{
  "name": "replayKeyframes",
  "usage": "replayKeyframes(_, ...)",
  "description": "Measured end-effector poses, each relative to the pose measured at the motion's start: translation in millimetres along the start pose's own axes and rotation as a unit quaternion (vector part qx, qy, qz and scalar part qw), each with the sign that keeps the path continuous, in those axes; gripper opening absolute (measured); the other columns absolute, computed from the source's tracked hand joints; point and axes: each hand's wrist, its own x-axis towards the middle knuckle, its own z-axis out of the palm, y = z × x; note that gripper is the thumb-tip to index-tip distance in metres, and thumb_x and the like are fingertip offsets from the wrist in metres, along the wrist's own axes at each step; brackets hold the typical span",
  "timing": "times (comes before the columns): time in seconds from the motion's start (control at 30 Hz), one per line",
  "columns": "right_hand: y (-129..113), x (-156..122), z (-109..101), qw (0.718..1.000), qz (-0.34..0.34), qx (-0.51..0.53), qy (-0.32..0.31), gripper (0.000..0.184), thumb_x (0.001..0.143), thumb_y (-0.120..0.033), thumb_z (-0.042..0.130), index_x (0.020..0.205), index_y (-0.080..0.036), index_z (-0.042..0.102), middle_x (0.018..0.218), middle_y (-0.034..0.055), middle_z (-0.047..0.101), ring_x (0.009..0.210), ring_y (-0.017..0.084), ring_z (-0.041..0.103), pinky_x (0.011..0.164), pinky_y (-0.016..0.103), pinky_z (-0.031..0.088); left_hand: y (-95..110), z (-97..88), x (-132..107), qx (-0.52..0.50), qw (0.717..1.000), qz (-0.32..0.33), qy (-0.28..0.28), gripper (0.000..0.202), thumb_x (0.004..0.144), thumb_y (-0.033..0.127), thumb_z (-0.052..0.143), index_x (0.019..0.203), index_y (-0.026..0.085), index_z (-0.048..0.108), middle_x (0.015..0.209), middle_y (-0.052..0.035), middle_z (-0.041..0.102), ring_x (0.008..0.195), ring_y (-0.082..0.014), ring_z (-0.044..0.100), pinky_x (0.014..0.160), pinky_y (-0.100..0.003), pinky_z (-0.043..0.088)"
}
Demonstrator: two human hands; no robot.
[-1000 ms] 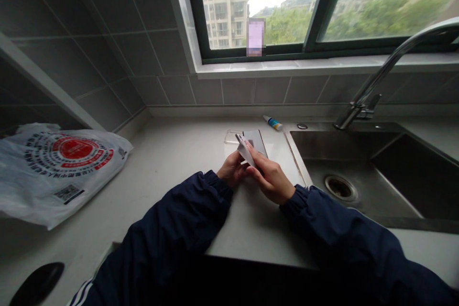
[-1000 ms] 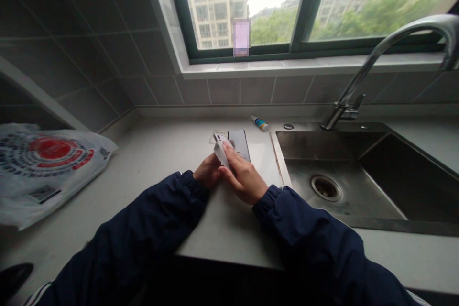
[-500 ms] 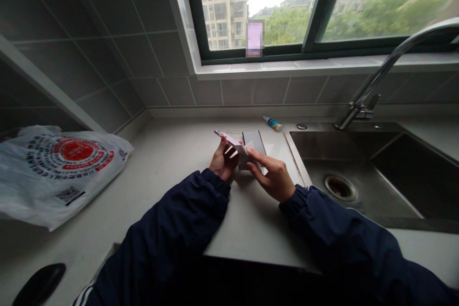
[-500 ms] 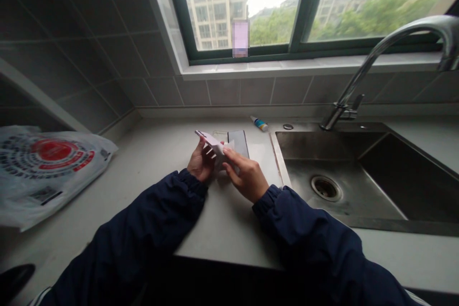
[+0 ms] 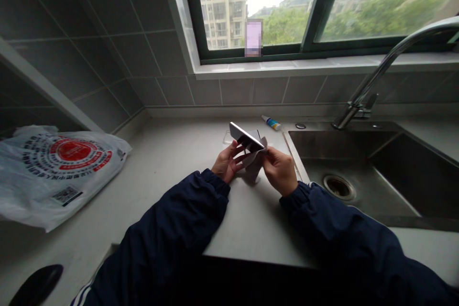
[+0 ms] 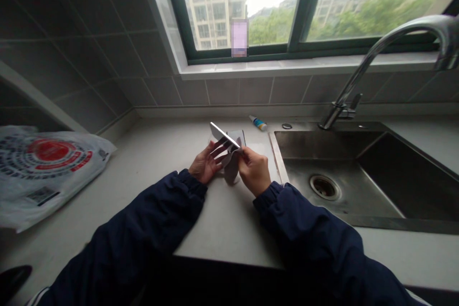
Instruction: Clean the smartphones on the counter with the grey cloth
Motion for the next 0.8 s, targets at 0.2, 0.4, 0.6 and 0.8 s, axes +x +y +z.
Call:
replayKeyframes(0.2,5.1,13.2,2.9,0.904,0.261,0.337,0.032,0.029,0.079,-0.033,0.082,0.101,-0.017,0.073,0.09,0.0052,0.079,0.074,0.019,0.074,0.07,0.032,0.063,3.6,-2.2,1.2,0.039,0.999,0.029,0.003,0.037,0.087,0.036,0.074,0.121,0.022,0.071,0.123,-0.0083,0.071,0.089,-0.017,0.069,0.072,-0.028,0.058)
replayKeyframes(0.4,7.5,12.5,6.4,0.845,0.324,0.424,0.017,0.015,0.082,-0.014,0.076,0.097,-0.019,0.072,0.096,0.0055,0.079,0.084,0.017,0.076,0.075,0.027,0.063,0.4,-3.1,4.1,0.107,0.994,0.016,0.029,0.047,0.082,0.033,0.081,0.127,0.025,0.069,0.113,-0.0065,0.073,0.087,-0.0168,0.07,0.071,-0.027,0.058)
replayKeyframes(0.6,4.8,11.7,6.2,0.838,0.353,0.417,-0.011,0.014,0.084,-0.01,0.071,0.095,-0.018,0.073,0.094,0.0054,0.08,0.081,0.015,0.076,0.076,0.025,0.062,-1.9,-1.7,6.2,0.124,0.99,0.032,0.061,0.06,0.081,0.033,0.084,0.137,0.023,0.065,0.104,-0.0057,0.074,0.08,-0.0151,0.07,0.067,-0.026,0.056)
replayKeyframes(0.8,2.6,8.2,7.3,0.83,0.393,0.393,-0.054,0.013,0.081,-0.012,0.076,0.092,-0.017,0.073,0.085,0.0054,0.078,0.072,0.015,0.075,0.067,0.023,0.061,-0.2,-2.3,6.3,0.119,0.99,0.037,0.068,0.063,0.073,0.031,0.085,0.132,0.021,0.067,0.101,-0.0065,0.075,0.077,-0.0144,0.068,0.067,-0.025,0.055)
